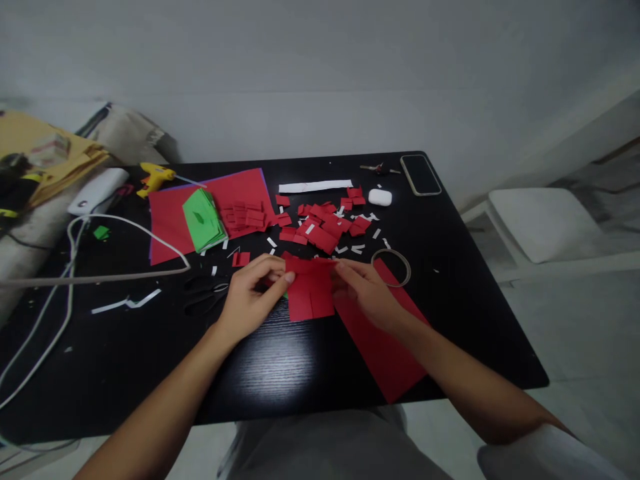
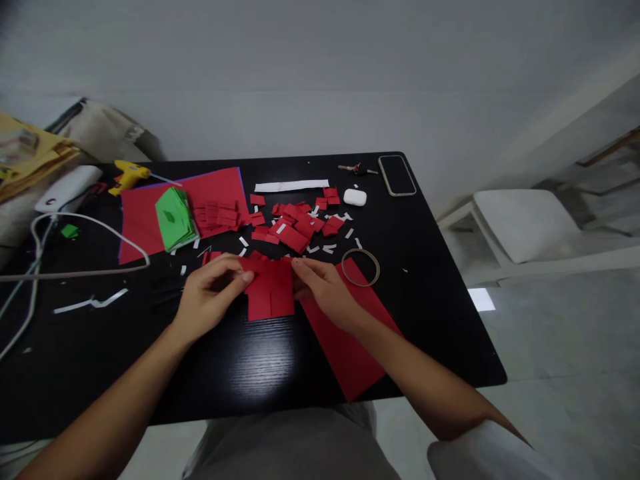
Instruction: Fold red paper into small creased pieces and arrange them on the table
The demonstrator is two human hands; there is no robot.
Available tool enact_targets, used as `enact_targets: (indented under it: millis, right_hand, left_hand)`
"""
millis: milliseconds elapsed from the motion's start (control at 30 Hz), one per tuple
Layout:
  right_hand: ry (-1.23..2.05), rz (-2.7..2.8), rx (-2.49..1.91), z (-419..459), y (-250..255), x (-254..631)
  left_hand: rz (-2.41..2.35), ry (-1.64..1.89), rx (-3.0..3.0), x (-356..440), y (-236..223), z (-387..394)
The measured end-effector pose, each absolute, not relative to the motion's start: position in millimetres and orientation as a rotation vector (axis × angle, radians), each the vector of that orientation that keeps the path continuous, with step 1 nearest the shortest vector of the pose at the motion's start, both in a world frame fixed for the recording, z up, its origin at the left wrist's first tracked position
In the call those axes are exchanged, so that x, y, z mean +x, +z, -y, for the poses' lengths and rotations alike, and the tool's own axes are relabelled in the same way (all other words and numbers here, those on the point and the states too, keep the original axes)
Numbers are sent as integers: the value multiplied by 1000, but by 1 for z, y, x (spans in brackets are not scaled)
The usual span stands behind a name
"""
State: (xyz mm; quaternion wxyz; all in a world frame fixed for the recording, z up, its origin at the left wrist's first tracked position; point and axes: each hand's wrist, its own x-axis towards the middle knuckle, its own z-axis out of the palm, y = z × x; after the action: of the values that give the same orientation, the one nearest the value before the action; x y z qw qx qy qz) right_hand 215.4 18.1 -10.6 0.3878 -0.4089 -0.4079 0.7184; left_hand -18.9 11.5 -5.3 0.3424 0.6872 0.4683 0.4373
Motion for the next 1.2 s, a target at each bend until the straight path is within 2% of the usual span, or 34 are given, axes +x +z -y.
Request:
enact_targets:
  millis: [367, 900, 1200]
  right_hand:
    - [1682, 1235, -900, -12, -17, 211]
    - [1805, 1077, -1015, -15, -12, 213]
    - [1737, 1116, -1130, -15, -9, 215]
  left_hand:
    - [-1284, 1164, 1609, -15, -9, -7]
    - [-1250, 1200, 1510, -12, -8, -6]
    - [-1188, 1218, 1285, -9, -3, -8]
